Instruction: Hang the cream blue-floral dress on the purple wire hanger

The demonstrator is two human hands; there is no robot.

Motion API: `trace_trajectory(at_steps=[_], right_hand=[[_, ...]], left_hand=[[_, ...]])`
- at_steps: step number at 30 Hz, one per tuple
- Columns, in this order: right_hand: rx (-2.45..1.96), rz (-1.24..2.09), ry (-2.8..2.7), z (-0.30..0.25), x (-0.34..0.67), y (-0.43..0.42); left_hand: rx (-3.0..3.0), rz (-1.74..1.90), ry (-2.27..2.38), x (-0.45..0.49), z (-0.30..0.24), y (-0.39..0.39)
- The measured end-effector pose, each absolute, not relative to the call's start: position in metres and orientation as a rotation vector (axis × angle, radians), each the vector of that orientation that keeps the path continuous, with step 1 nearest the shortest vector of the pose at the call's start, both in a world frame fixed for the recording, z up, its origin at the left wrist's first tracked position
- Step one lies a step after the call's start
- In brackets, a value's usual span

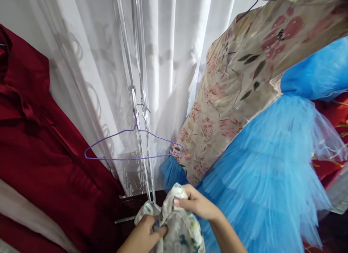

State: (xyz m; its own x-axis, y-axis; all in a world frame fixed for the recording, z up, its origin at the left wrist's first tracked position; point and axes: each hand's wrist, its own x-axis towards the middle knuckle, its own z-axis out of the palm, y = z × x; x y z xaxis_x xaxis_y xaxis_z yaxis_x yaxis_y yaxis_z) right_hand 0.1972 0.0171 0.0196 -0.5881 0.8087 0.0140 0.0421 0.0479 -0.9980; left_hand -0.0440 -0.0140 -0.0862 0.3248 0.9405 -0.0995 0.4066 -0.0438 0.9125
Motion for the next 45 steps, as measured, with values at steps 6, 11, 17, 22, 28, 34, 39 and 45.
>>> trace_trajectory(at_steps=[6, 11, 17, 22, 28, 34, 39, 45], right_hand=[[-1.006, 1.218, -1.626, 0.053, 0.261, 0.076], [-0.938, 1.074, -1.443, 0.090, 0.256, 0.134], [-0.808, 1.399, -1.470, 0.108, 0.205, 0.160], [-0.754, 1.529, -1.544, 0.110, 0.198, 0.159], [-0.877, 1.483, -1.637, 0.125, 0.206, 0.161], [-0.903, 1.481, -1.539, 0.124, 0.202, 0.163], [-0.906, 1.395, -1.513, 0.097, 0.201, 0.149], [-1.006, 0.858, -1.328, 0.064, 0.208, 0.126]], left_hand=[[1.588, 0.899, 1.503, -0.063, -0.088, -0.011], [1.470, 1.133, 1.276, -0.062, -0.024, -0.007], [1.663, 1.053, 1.143, -0.091, 0.038, 0.005], [1.955, 1.086, 1.467, -0.183, 0.038, 0.044], [1.973, 1.348, 1.583, -0.282, 0.060, 0.109], [2.207, 1.460, 1.568, -0.250, 0.125, 0.144], [2.090, 1.398, 1.722, -0.200, 0.118, 0.160], [2.208, 1.436, 1.717, -0.185, 0.101, 0.124]])
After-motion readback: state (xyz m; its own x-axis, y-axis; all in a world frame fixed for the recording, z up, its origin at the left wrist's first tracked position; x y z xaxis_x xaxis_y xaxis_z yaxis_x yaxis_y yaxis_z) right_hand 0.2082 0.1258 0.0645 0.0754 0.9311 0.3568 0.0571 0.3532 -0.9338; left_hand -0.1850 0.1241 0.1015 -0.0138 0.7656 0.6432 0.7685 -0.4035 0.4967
